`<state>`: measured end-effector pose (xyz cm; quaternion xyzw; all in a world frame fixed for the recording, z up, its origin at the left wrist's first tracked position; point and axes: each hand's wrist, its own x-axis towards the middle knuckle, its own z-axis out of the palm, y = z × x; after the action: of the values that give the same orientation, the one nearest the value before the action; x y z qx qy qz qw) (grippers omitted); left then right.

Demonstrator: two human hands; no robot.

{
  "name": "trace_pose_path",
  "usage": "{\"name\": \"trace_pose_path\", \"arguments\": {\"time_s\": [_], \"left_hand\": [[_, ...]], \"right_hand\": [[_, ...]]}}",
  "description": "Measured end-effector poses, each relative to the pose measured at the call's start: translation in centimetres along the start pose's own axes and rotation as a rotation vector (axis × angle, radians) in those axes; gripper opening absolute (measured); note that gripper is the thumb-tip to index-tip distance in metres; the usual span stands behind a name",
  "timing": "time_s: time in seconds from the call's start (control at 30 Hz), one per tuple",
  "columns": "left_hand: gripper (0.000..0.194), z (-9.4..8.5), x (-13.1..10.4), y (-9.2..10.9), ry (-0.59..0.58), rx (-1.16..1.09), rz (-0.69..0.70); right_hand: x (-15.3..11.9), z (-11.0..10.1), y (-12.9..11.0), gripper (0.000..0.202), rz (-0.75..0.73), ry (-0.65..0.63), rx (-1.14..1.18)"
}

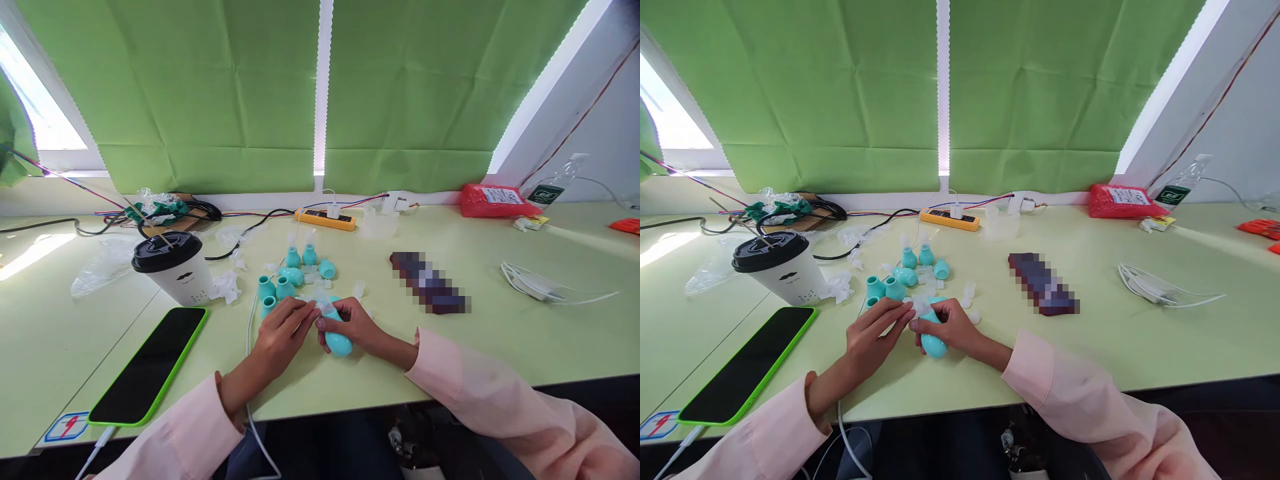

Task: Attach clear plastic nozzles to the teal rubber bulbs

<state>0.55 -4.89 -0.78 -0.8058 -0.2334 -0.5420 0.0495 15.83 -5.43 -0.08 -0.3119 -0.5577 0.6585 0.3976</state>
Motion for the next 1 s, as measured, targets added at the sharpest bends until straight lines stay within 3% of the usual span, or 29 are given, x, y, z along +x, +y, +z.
{"name": "trace_pose_path", "arguments": {"time_s": [0.47, 0.63, 0.77, 0.93, 1.0], "left_hand": [[0.026, -0.4, -0.3, -1.1, -0.159, 0.137, 0.253], [0.019, -0.5, 0.1, -0.8, -0.151, 0.121, 0.226], [0.007, -0.9, 0.8, 0.1, -0.156, -0.038, -0.011], [0.010, -1.6, 1.9, 0.8, -0.342, -0.425, -0.617], [0.012, -1.7, 2.0, 0.6, -0.389, -0.626, -0.773]], "right_hand": [[0.0, -0.3, 0.2, 0.033, 0.030, -0.005, -0.061], [-0.1, -0.3, 0.1, 0.031, 0.030, -0.019, -0.106], [0.0, -0.4, -0.2, 0.030, 0.031, -0.051, -0.093], [0.0, -0.8, -0.8, 0.027, 0.107, -0.137, -0.005], [0.0, -1.0, -1.0, 0.026, 0.134, -0.178, 0.038]]}}
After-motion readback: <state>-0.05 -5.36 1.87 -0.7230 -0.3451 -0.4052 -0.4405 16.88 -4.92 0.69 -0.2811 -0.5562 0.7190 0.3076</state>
